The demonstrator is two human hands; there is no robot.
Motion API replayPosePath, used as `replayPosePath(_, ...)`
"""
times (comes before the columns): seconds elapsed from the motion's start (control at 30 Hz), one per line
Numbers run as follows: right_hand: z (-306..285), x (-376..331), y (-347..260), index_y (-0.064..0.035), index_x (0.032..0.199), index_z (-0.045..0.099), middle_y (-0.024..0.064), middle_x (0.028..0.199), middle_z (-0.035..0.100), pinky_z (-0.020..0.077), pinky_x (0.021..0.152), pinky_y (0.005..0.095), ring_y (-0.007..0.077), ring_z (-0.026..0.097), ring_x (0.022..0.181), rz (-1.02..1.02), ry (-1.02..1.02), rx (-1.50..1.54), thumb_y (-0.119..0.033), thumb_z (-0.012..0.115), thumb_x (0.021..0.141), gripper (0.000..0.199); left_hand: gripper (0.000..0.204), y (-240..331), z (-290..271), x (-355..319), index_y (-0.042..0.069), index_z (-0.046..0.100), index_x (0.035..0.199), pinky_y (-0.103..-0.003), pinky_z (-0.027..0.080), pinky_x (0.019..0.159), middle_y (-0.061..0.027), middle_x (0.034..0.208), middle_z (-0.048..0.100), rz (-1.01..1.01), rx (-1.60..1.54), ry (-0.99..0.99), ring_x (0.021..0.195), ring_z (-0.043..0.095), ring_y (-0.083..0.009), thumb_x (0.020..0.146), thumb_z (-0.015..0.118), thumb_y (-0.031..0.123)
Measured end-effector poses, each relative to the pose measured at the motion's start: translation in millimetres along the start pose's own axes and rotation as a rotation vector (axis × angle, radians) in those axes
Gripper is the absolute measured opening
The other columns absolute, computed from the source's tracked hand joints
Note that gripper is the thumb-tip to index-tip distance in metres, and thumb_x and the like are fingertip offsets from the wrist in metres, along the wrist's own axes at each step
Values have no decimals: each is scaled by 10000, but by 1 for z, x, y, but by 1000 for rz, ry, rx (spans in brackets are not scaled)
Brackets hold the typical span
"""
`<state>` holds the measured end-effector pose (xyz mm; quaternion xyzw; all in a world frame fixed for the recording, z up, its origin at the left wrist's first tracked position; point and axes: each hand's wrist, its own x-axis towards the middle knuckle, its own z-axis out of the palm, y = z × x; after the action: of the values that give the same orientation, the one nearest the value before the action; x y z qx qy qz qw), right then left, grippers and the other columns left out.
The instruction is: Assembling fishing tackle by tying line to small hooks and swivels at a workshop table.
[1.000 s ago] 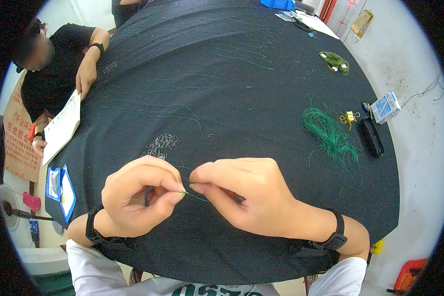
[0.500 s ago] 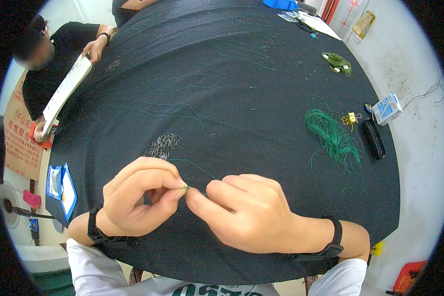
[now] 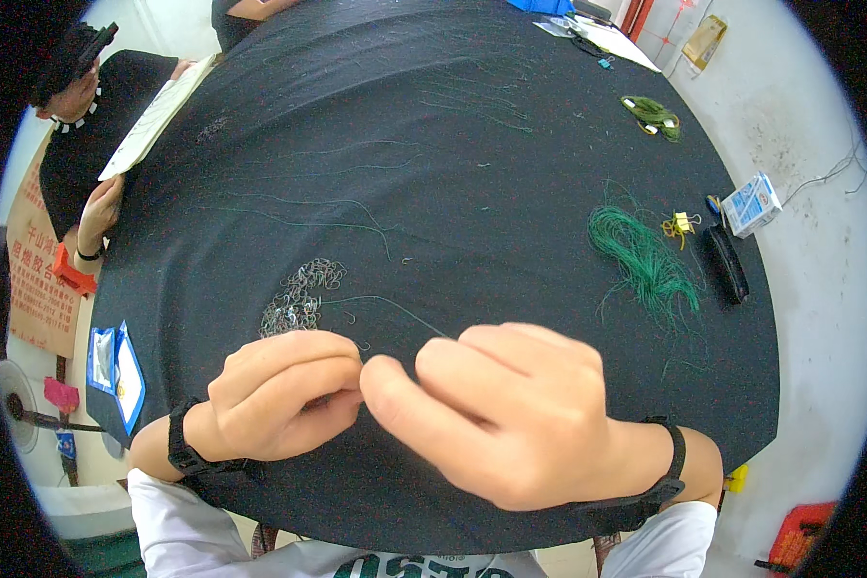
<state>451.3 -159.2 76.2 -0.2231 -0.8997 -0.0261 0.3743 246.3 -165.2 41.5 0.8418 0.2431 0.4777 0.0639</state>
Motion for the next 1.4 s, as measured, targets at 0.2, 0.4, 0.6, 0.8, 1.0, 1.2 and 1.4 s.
replayPosePath(0.2,3,0,7,-45,873,649,25,608,462,388,419,261,158,504,471,94,-31,68,-49,676,585,290,222,4,-3,1,-10,655,834,-252,514,515,-122,798,649,21,-76,-14,605,637,-183,636,745,-56)
replayPosePath(0.4,13,-4,9,-36,898,609,64,650,580,410,430,277,204,574,490,282,-106,379,-9,656,761,147,206,6,-5,-1,3,635,876,-217,485,478,-114,841,652,-47,-147,-26,565,605,-129,698,726,-47)
replayPosePath(0.6,14,1,3,-43,914,607,104,633,590,407,421,280,202,567,458,542,-265,709,-4,608,819,102,193,7,-8,-1,3,624,904,-192,449,457,-111,870,644,-95,-155,-9,574,574,-94,735,706,-38)
replayPosePath(0.8,24,-8,4,-29,935,626,108,648,618,454,452,302,241,601,496,380,-208,649,-11,622,805,131,184,6,-8,1,1,620,912,-193,448,475,-107,873,628,-125,-149,-10,609,569,-95,748,694,-37)
replayPosePath(1.0,30,-15,1,2,918,636,79,654,624,498,473,322,235,622,533,152,-104,361,-35,670,740,185,230,8,-7,5,-62,610,866,-256,498,499,-138,801,618,-138,-154,29,611,605,-195,659,692,-118)
replayPosePath(1.2,28,-16,-5,-9,925,632,39,621,573,484,471,301,180,610,528,112,-137,201,-81,635,714,223,219,7,-5,3,-54,610,865,-257,524,535,-141,808,624,-120,-92,27,648,629,-206,666,694,-93)
replayPosePath(1.4,24,-16,-9,-11,919,629,0,589,485,441,451,267,131,549,497,64,-187,87,-124,606,676,269,212,7,-3,0,-45,620,864,-265,539,569,-135,821,629,-97,22,3,675,638,-213,671,703,-67)
